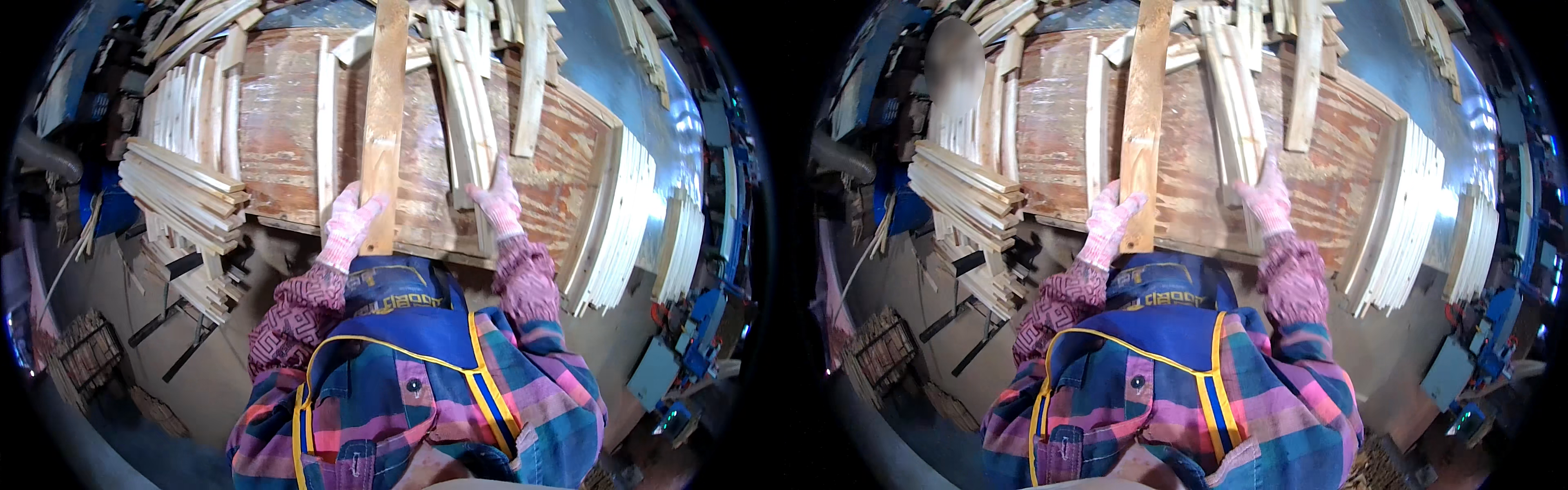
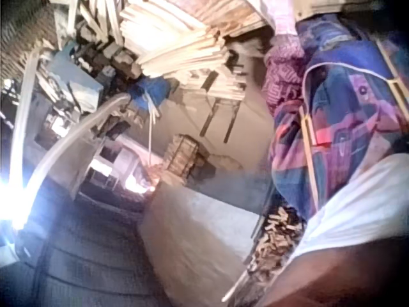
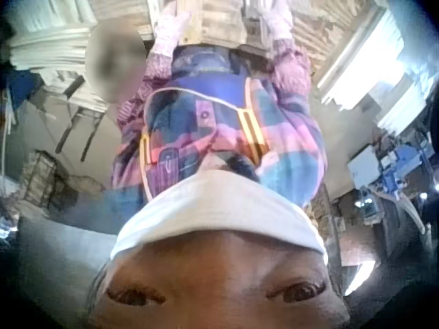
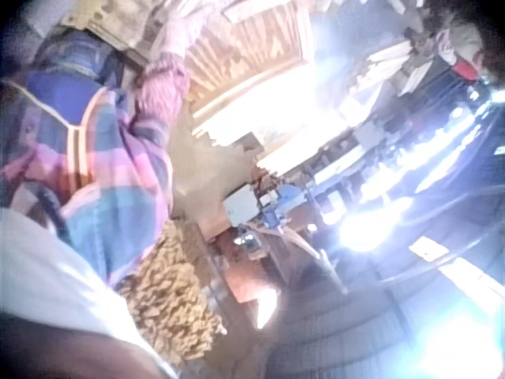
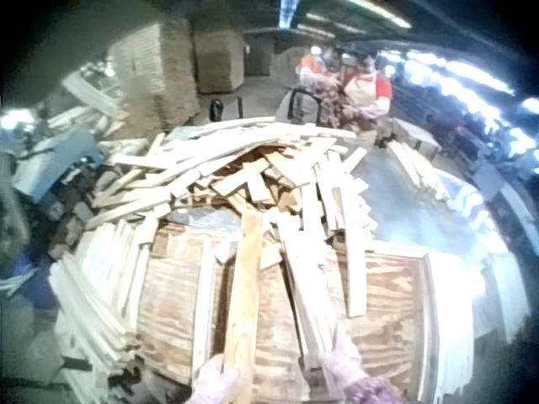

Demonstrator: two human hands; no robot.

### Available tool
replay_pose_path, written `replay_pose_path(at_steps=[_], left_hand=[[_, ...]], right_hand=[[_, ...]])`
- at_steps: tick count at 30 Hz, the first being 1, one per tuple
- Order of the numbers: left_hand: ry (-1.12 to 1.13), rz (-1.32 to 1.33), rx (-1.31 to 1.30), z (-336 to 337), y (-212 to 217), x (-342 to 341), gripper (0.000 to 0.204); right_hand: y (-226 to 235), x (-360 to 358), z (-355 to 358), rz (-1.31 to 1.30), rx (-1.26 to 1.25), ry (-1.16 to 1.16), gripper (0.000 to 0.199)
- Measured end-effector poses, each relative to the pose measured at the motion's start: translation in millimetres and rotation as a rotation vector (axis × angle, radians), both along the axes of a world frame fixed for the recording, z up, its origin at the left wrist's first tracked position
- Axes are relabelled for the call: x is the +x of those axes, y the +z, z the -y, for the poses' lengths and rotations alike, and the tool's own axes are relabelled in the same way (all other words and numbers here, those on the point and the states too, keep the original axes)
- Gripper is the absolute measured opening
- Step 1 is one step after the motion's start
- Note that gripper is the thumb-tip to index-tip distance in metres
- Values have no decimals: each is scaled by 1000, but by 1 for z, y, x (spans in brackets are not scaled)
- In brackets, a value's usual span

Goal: The person picks up thin wooden strips from a pile on a workbench and stacks them into neat piles. The person wears pink patterned gloves and a plaid shirt while organizing the wood pieces.

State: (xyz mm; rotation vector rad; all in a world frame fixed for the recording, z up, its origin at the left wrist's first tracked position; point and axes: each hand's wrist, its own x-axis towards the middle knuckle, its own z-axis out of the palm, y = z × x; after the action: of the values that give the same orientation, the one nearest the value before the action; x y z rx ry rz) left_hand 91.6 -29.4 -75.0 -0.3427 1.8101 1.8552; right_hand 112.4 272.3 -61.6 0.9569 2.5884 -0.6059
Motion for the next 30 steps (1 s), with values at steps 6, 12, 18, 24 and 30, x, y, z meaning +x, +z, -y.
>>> replay_pose_path(at_steps=[6, 12, 18, 24, 30], left_hand=[[170, -112, -333, 109, -32, -16, 46], [47, 61, -112, 161, -77, -6, 53], [137, 249, 291, 177, -113, 6, 48], [146, 206, 202, 188, -136, 11, 51], [148, 224, 23, 188, -123, 7, 51]], right_hand=[[-50, 20, 90, -331, -963, -171, 102], [-69, -33, 199, -25, -627, 247, 102], [-58, -66, 212, 245, -421, 623, 105], [-69, -54, 226, 143, -428, 627, 101], [-60, -60, 239, 194, -404, 761, 106]])
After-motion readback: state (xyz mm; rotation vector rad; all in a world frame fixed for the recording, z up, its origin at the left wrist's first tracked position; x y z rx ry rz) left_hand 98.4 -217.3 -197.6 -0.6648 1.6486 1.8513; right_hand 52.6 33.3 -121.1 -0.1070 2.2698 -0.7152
